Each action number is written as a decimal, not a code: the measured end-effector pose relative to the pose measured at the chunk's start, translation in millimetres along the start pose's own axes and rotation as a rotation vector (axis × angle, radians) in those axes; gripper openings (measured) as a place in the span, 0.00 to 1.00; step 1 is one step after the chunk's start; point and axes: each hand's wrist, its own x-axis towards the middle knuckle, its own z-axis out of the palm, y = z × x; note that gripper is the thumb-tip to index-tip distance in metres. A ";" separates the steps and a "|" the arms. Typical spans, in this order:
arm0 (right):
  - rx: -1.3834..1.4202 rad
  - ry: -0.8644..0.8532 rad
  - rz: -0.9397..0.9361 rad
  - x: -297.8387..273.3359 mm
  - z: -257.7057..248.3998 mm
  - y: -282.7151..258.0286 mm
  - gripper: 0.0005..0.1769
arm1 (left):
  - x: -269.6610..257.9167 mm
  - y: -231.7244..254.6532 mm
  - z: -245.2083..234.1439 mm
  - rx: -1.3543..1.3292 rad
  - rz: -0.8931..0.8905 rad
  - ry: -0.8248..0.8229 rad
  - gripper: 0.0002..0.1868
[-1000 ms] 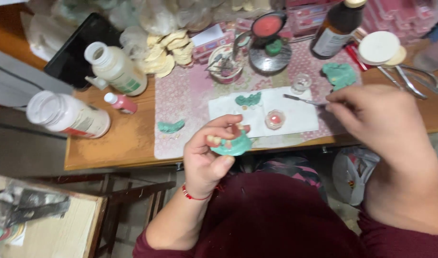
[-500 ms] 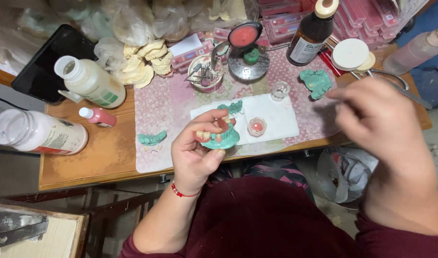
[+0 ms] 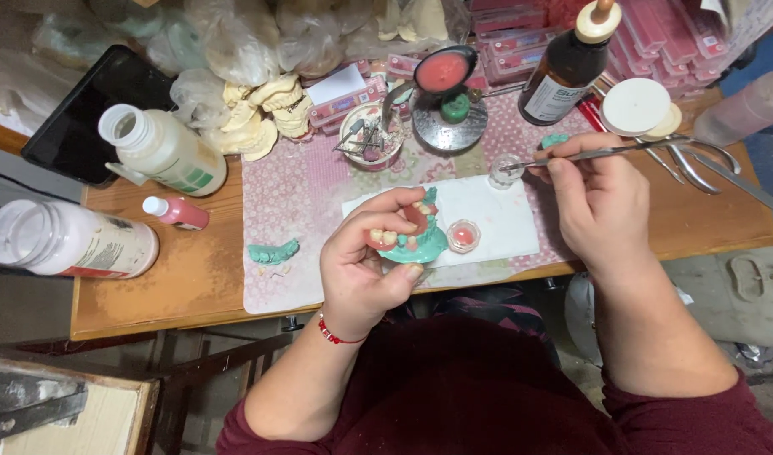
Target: Applying pink material to a dental prosthetic to simulate gum tissue using a brush and a metal tool
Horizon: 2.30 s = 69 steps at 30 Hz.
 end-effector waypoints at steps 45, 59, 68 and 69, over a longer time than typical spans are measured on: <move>1.175 0.020 -0.230 -60.6 31.8 -53.8 0.17 | -20.7 26.6 8.1 -0.033 0.001 -0.042 0.16; 0.891 0.036 -0.393 -81.5 15.3 -82.9 0.17 | -24.1 26.9 8.4 0.057 0.057 0.012 0.16; 0.681 0.046 -0.522 -81.4 13.8 -83.9 0.15 | -25.2 28.1 7.7 0.118 0.076 0.033 0.17; 0.671 0.051 -0.500 -82.8 12.8 -86.4 0.15 | -25.2 28.3 7.6 0.137 0.075 0.034 0.17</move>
